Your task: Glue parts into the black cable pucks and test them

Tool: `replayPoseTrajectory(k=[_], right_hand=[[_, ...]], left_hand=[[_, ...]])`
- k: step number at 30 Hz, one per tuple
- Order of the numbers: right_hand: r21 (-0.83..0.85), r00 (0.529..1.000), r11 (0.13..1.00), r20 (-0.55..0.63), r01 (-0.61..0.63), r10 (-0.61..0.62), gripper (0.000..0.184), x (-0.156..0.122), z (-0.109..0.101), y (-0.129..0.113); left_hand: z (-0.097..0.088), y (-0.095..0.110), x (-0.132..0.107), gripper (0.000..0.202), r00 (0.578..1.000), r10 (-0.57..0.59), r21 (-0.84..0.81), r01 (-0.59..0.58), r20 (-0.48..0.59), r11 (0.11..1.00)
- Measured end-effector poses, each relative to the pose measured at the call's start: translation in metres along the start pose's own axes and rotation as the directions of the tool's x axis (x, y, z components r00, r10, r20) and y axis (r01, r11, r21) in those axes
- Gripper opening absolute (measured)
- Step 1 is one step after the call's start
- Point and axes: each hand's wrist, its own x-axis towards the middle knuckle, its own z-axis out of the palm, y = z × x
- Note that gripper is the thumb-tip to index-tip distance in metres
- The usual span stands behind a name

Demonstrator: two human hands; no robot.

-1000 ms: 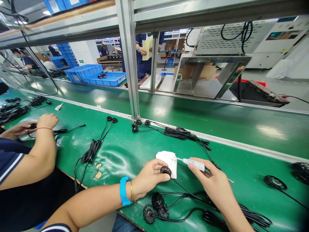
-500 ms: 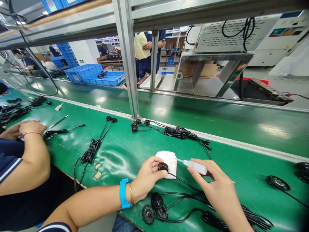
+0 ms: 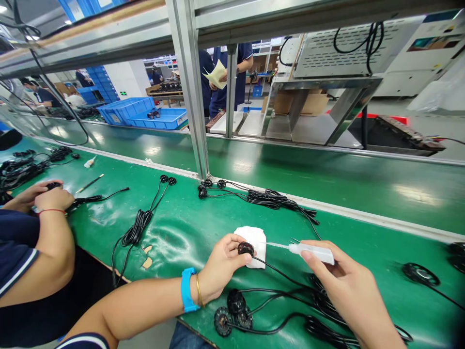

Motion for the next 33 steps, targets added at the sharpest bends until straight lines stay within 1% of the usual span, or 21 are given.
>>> replayPoseTrajectory(k=[2,4,8,12,17,21,23,25,28,31,33], right_hand=[[0.003,1.0,1.0,0.006,0.029,-0.029,0.035,0.001,-0.005,-0.001],[0.003,0.997,0.998,0.037,0.062,-0.062,0.032,0.001,-0.008,-0.001],[-0.001,0.99,0.995,0.095,0.103,-0.102,0.03,-0.003,-0.005,0.002],[-0.006,0.988,0.993,0.1,0.119,-0.118,0.029,-0.008,0.001,0.002],[-0.03,0.975,0.98,0.116,0.195,-0.19,0.026,-0.007,0.004,-0.001],[-0.07,0.963,0.964,0.099,0.257,-0.25,0.022,-0.007,0.004,-0.007],[-0.079,0.962,0.96,0.081,0.268,-0.262,0.023,-0.009,0.003,-0.009],[-0.071,0.971,0.968,0.047,0.239,-0.236,0.025,-0.01,0.0,-0.01],[-0.069,0.989,0.987,0.012,0.148,-0.148,0.029,-0.009,-0.006,-0.008],[-0.072,0.999,0.997,-0.012,0.039,-0.04,0.034,-0.005,-0.008,-0.002],[-0.045,0.998,0.997,-0.035,-0.059,0.057,0.041,-0.002,-0.004,0.004]], left_hand=[[0.0,0.0,0.0,0.043,1.0,0.006,-0.009,-0.005,0.005,1.0],[0.0,-0.001,0.0,0.042,1.0,0.01,-0.02,-0.01,0.013,1.0],[-0.001,-0.002,0.001,0.041,1.0,0.009,-0.025,-0.009,0.018,1.0],[-0.001,-0.002,0.0,0.041,1.0,0.004,-0.036,-0.003,0.023,0.999],[0.0,0.001,0.0,0.041,1.0,-0.011,-0.033,0.012,0.013,0.999],[0.001,0.001,0.001,0.041,1.0,-0.01,-0.031,0.01,0.008,0.999],[0.0,0.0,0.001,0.04,1.0,-0.003,-0.027,0.004,0.014,1.0],[0.0,0.0,0.001,0.04,1.0,-0.002,-0.025,0.002,0.021,1.0],[0.0,-0.001,0.001,0.04,1.0,-0.001,-0.023,0.002,0.021,1.0],[0.0,0.0,0.001,0.041,1.0,-0.011,-0.022,0.011,0.015,1.0],[0.001,0.001,0.001,0.043,1.0,-0.024,-0.019,0.024,0.008,1.0]])
